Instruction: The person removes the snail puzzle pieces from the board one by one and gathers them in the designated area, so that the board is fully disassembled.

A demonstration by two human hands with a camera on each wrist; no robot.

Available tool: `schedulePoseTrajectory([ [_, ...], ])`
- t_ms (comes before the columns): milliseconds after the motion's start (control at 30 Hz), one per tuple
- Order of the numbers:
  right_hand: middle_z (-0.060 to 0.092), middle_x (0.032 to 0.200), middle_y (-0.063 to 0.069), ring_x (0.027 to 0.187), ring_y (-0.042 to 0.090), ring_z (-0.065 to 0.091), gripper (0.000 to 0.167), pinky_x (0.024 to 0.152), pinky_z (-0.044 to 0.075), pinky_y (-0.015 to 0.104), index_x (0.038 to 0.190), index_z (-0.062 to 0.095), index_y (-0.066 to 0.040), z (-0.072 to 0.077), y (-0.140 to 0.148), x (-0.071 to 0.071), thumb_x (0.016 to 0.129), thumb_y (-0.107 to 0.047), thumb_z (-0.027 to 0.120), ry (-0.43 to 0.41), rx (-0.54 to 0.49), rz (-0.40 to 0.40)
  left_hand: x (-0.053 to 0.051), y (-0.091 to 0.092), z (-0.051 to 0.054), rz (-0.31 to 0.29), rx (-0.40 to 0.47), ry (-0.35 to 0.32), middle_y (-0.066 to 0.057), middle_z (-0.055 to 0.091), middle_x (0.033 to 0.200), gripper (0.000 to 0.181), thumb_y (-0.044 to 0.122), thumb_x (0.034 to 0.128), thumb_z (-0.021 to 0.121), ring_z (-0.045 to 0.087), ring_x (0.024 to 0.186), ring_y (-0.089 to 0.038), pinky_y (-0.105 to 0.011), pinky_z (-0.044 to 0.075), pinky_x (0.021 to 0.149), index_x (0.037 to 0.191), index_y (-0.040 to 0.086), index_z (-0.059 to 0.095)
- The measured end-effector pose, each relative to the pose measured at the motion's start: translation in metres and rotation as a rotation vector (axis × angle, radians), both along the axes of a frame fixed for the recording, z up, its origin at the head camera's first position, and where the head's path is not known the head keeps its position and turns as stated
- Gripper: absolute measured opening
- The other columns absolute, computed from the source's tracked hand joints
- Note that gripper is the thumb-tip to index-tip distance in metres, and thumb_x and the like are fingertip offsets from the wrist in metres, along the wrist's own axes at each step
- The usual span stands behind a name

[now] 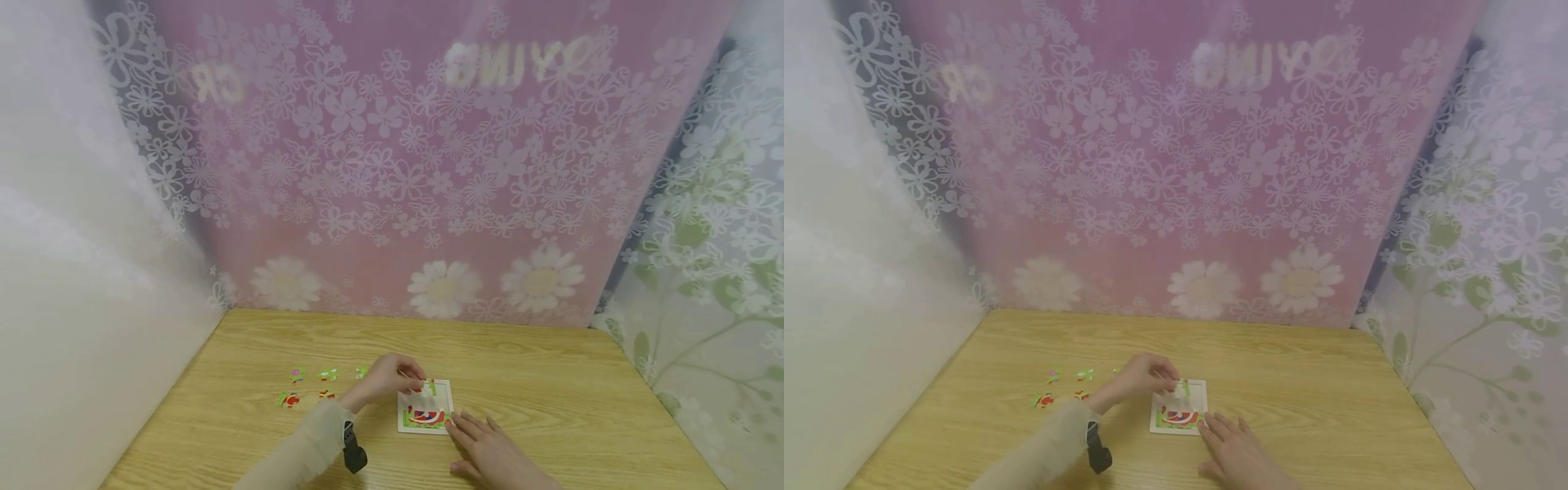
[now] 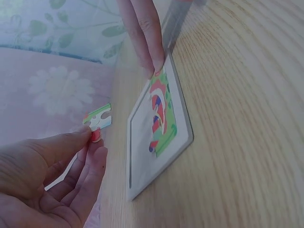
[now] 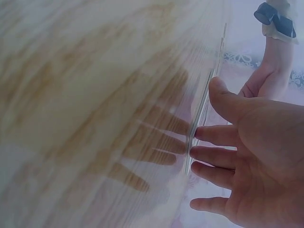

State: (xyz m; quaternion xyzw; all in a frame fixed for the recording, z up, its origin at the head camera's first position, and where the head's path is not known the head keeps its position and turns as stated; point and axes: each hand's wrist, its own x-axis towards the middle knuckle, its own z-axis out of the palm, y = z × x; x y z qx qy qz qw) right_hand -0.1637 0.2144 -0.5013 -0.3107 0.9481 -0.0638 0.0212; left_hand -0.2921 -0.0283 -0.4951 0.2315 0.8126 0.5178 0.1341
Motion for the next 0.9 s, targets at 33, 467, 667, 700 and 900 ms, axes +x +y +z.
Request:
schedulePoseTrajectory([
  [33, 0.053, 0.148, 0.017, 0.136, 0.038, 0.049, 0.07, 0.106, 0.04, 0.065, 0.143, 0.056, -0.001, 0.001, 0.0, 0.0, 0.099, -0.056, 0.054, -0.004, -0.002, 0.001, -0.001, -0.002, -0.001, 0.004, 0.0, 0.0, -0.001, 0.072, 0.084, 0.004, 0.011, 0.092, 0.076, 0.073, 0.079, -0.023, -0.036, 0.063, 0.07, 0.095, 0.008, 0.076],
  [467, 0.053, 0.148, 0.017, 0.136, 0.038, 0.05, 0.068, 0.107, 0.04, 0.065, 0.142, 0.057, 0.0, 0.002, 0.0, 0.002, 0.099, -0.054, 0.056, 0.013, -0.005, 0.004, -0.003, -0.035, -0.003, 0.034, -0.016, 0.02, -0.001, 0.072, 0.089, 0.008, 0.011, 0.0939, 0.074, 0.071, 0.083, -0.023, -0.036, 0.062, 0.071, 0.099, 0.007, 0.076],
  [667, 0.053, 0.148, 0.017, 0.136, 0.039, 0.049, 0.068, 0.106, 0.04, 0.065, 0.142, 0.056, 0.0, 0.003, 0.0, 0.002, 0.1, -0.053, 0.055, 0.019, -0.006, 0.009, -0.005, -0.053, -0.005, 0.068, -0.022, 0.019, -0.002, 0.072, 0.089, 0.009, 0.012, 0.0938, 0.074, 0.072, 0.083, -0.024, -0.036, 0.062, 0.071, 0.099, 0.005, 0.076],
  [700, 0.053, 0.148, 0.017, 0.136, 0.038, 0.049, 0.068, 0.106, 0.04, 0.065, 0.142, 0.056, 0.0, 0.003, 0.0, 0.002, 0.1, -0.053, 0.055, 0.022, -0.006, 0.01, -0.005, -0.057, -0.005, 0.075, -0.028, 0.018, -0.002, 0.072, 0.089, 0.009, 0.012, 0.0939, 0.074, 0.071, 0.083, -0.024, -0.036, 0.062, 0.071, 0.099, 0.006, 0.076],
  [900, 0.054, 0.147, 0.018, 0.135, 0.039, 0.05, 0.067, 0.105, 0.041, 0.065, 0.141, 0.057, 0.001, 0.002, 0.0, 0.002, 0.1, -0.052, 0.055, 0.029, -0.012, 0.017, -0.007, -0.076, -0.009, 0.106, -0.061, 0.033, 0.0, 0.071, 0.088, 0.008, 0.014, 0.0941, 0.074, 0.07, 0.08, -0.02, -0.034, 0.062, 0.07, 0.1, 0.008, 0.076],
])
